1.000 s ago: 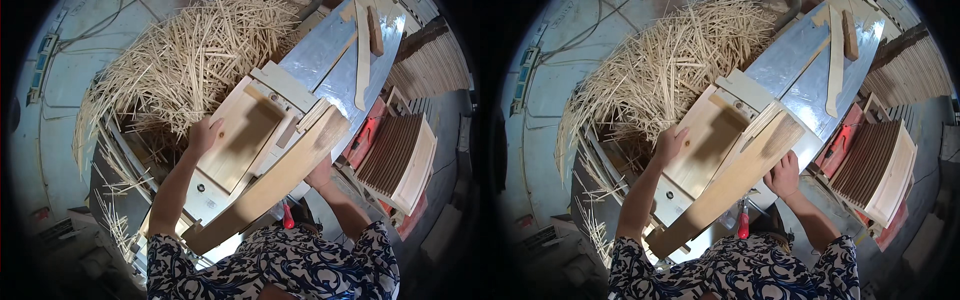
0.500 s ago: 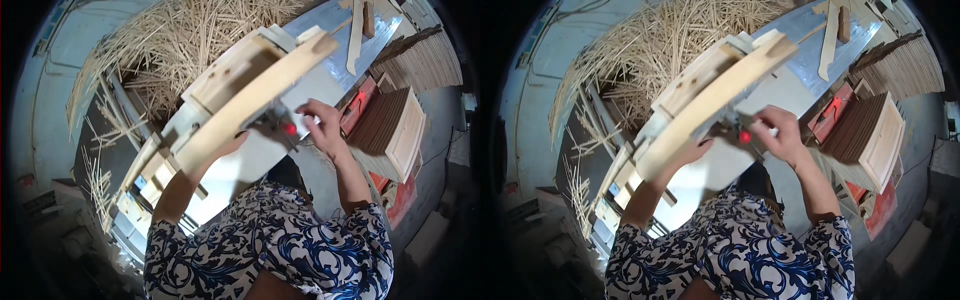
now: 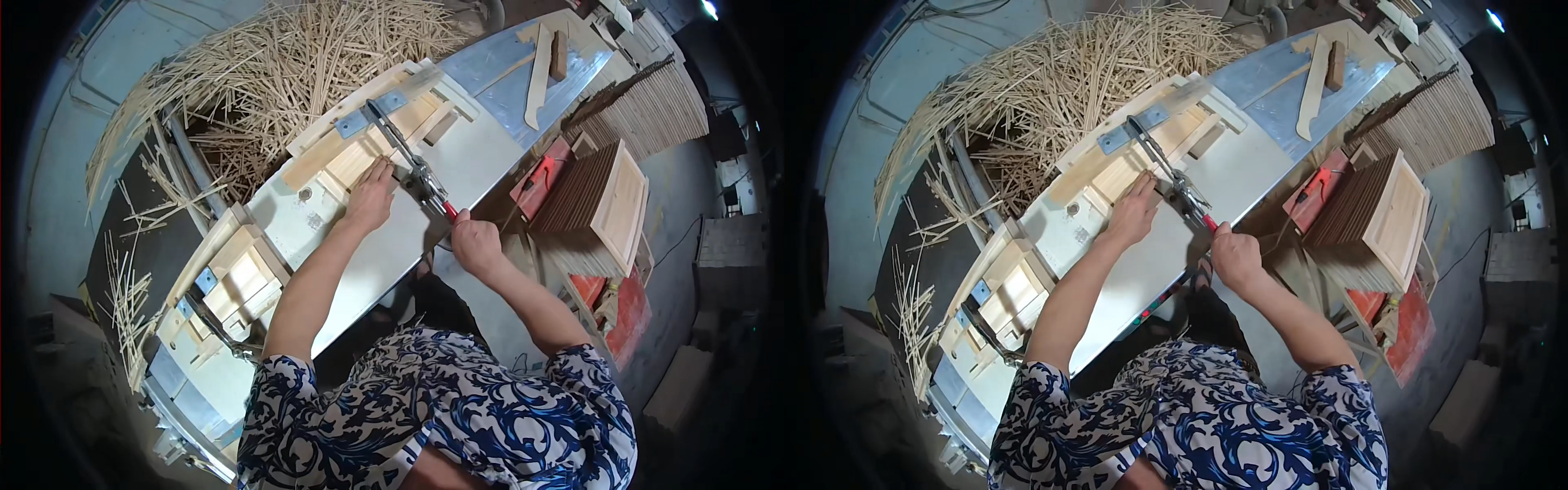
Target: The recorder is assembling small wooden boxes or frames using a jig and hand tools.
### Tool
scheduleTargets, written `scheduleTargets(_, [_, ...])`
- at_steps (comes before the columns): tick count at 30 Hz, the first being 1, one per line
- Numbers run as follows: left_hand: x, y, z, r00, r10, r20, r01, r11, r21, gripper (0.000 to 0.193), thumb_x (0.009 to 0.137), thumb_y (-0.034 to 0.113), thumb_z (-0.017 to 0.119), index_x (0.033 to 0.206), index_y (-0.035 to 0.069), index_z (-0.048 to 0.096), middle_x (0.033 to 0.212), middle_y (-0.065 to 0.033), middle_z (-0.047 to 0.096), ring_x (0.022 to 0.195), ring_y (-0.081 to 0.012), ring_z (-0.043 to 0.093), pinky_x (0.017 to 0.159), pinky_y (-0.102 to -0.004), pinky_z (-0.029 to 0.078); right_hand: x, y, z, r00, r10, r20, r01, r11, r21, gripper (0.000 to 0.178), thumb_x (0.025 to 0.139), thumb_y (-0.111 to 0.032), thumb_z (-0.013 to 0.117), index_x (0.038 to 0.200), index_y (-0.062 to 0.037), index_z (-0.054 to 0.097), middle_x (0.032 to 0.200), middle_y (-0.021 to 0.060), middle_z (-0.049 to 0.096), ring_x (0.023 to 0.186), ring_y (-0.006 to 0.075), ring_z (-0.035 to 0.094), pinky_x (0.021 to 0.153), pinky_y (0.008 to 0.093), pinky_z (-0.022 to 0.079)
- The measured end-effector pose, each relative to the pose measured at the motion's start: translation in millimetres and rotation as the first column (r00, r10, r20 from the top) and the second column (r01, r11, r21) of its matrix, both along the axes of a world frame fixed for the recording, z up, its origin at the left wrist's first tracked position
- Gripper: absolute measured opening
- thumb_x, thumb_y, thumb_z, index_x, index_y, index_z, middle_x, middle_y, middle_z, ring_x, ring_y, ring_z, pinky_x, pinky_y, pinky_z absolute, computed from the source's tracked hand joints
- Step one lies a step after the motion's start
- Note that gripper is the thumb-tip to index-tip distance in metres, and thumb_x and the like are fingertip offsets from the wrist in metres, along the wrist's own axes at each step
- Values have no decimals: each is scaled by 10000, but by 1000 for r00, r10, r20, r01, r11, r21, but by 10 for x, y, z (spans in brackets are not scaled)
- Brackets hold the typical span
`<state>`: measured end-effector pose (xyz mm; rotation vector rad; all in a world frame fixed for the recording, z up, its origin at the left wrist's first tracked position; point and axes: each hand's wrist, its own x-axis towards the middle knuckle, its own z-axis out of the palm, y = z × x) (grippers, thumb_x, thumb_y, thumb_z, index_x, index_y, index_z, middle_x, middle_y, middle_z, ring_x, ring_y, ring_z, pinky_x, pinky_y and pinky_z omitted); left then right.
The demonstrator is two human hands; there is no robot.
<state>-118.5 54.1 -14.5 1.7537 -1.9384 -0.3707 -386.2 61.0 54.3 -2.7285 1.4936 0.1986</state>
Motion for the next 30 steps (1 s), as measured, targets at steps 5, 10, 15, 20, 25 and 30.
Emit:
scheduleTargets(5, [125,211,39,997,65,-39,-64,998,9,621,882,94,720,1454,8,496,1552,-215,448,1448,-367,423,1201,-424,371,31,-260,135,980,166,107,-192,926,324,493,1021,-437,557,983,53,595,764,212,703,770,381,731,686,487,570])
scheduleTargets(10, [-234,1424,435,734,594,-329,-660,739,-138,262,925,124,725,1146,-10,685,1126,-175,703,1021,-318,690,904,-400,542,57,-1610,134,885,451,121,-462,883,87,330,1024,-339,530,944,-48,662,866,174,680,786,313,670,793,451,532])
scheduleTargets(15, [-823,2825,475,-85,979,-186,-661,85,746,440,1005,436,639,1001,4,724,927,-65,716,827,-193,664,757,-352,542,-1032,-3191,-792,840,-71,538,142,985,-93,575,1088,-464,398,1276,39,604,1125,271,687,1109,465,634,930,576,508])
scheduleTargets(20, [-514,3515,-742,-893,54,-448,-426,-427,798,710,932,620,643,1077,-74,681,1011,-202,730,895,-302,705,826,-397,533,-258,-2700,-644,964,-18,267,194,735,-650,745,1052,-612,375,1390,27,553,1270,282,633,1166,454,592,983,548,466])
scheduleTargets(25, [-109,3015,-528,-947,8,-320,-211,-767,606,725,936,595,655,1212,-75,665,1153,-273,711,1113,-388,672,965,-431,502,-447,-3143,-1051,965,-160,209,238,871,-429,793,1033,-661,369,1378,31,545,1286,271,628,1164,460,593,1003,543,450])
scheduleTargets(30, [-96,2917,-535,-925,12,-379,-256,-756,603,711,935,575,667,1205,-83,669,1216,-300,690,1177,-433,643,990,-472,486,-367,-3270,-1262,953,-130,275,222,915,-337,734,1019,-669,402,1310,-27,604,1205,227,667,1113,422,623,967,526,456])
